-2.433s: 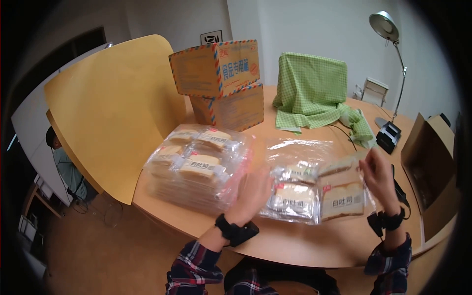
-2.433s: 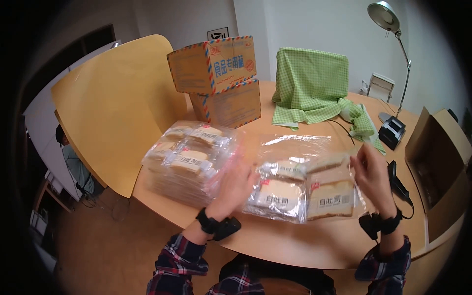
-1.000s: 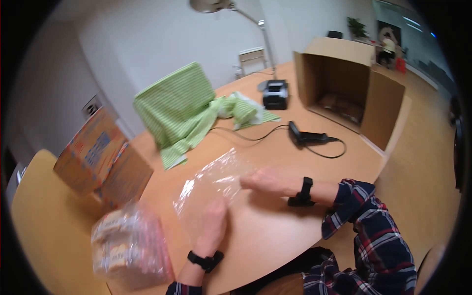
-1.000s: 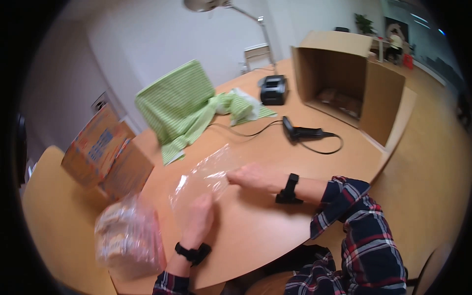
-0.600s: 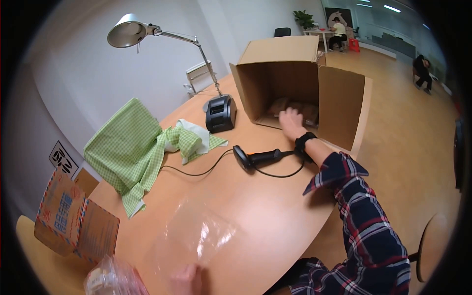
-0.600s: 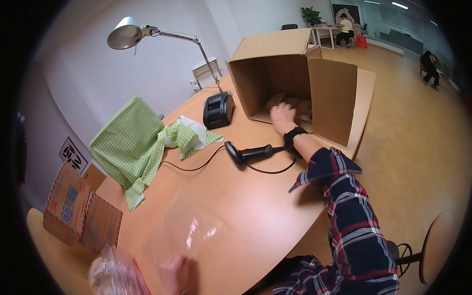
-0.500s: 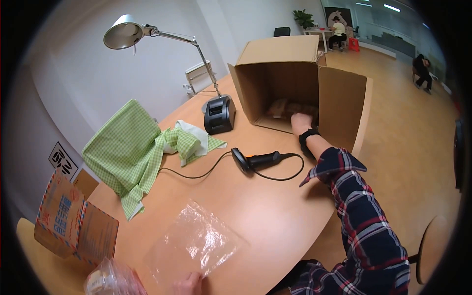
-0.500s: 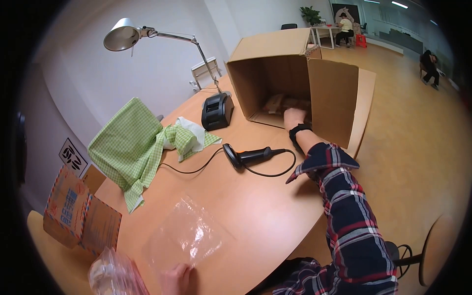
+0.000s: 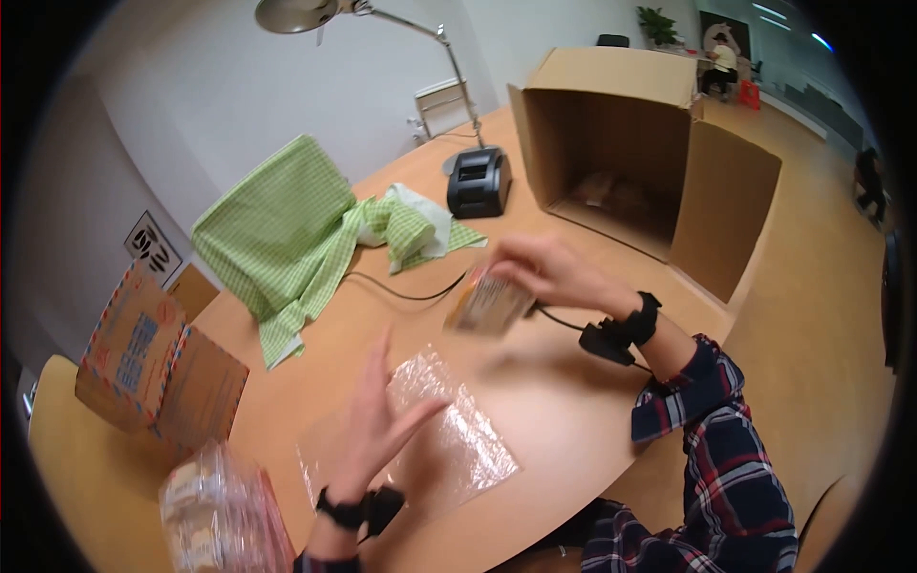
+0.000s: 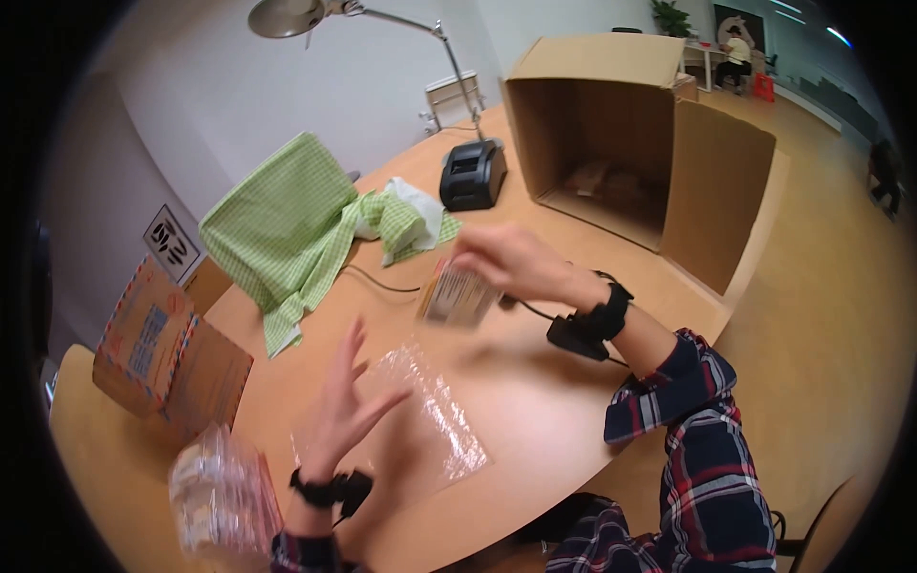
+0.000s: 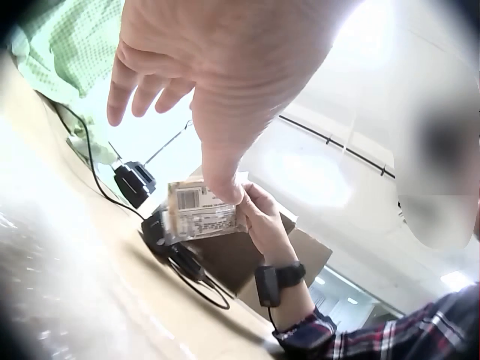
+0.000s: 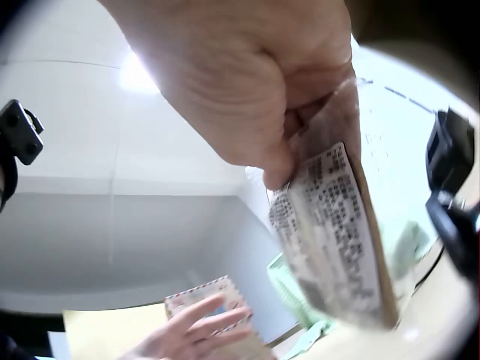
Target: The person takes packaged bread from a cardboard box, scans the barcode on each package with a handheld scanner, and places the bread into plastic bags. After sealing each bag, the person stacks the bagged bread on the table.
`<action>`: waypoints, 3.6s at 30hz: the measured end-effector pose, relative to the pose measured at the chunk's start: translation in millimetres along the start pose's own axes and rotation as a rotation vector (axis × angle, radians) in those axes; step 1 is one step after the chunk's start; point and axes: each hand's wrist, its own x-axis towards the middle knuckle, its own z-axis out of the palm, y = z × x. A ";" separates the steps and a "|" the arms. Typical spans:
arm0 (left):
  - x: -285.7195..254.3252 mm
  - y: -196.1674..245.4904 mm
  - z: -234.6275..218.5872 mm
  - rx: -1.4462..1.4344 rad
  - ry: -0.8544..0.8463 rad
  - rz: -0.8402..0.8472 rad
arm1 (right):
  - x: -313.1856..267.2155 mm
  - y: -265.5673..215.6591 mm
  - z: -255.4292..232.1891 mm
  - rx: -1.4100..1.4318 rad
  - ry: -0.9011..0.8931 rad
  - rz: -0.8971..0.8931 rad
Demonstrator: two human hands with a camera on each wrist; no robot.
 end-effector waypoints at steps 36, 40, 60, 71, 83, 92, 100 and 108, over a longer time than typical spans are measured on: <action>-27.7 -67.8 24.1 -1.266 0.437 -0.368 | -29.6 45.3 46.8 -0.299 -0.143 0.054; -28.4 -61.6 26.7 -0.985 0.284 -0.150 | -33.7 94.1 30.1 -0.442 0.081 0.098; -88.0 -25.8 27.9 -0.002 -0.256 -0.335 | -22.7 22.2 41.7 0.440 -0.068 0.528; -104.7 -9.7 18.1 -0.273 0.197 -0.442 | -24.1 15.3 54.5 0.500 -0.245 0.626; -115.4 -9.4 35.4 -0.438 0.066 -0.188 | -11.1 -25.4 195.3 0.928 -0.779 0.570; -115.4 -9.0 21.1 -0.287 0.155 -0.213 | 6.0 -73.8 228.6 0.650 -0.711 0.629; -130.7 -33.1 -27.2 0.278 0.068 -0.256 | 5.9 -46.3 261.9 0.827 -0.789 0.574; -124.9 -24.5 -29.8 0.399 -0.070 -0.244 | 40.4 6.8 86.7 0.624 -0.705 0.402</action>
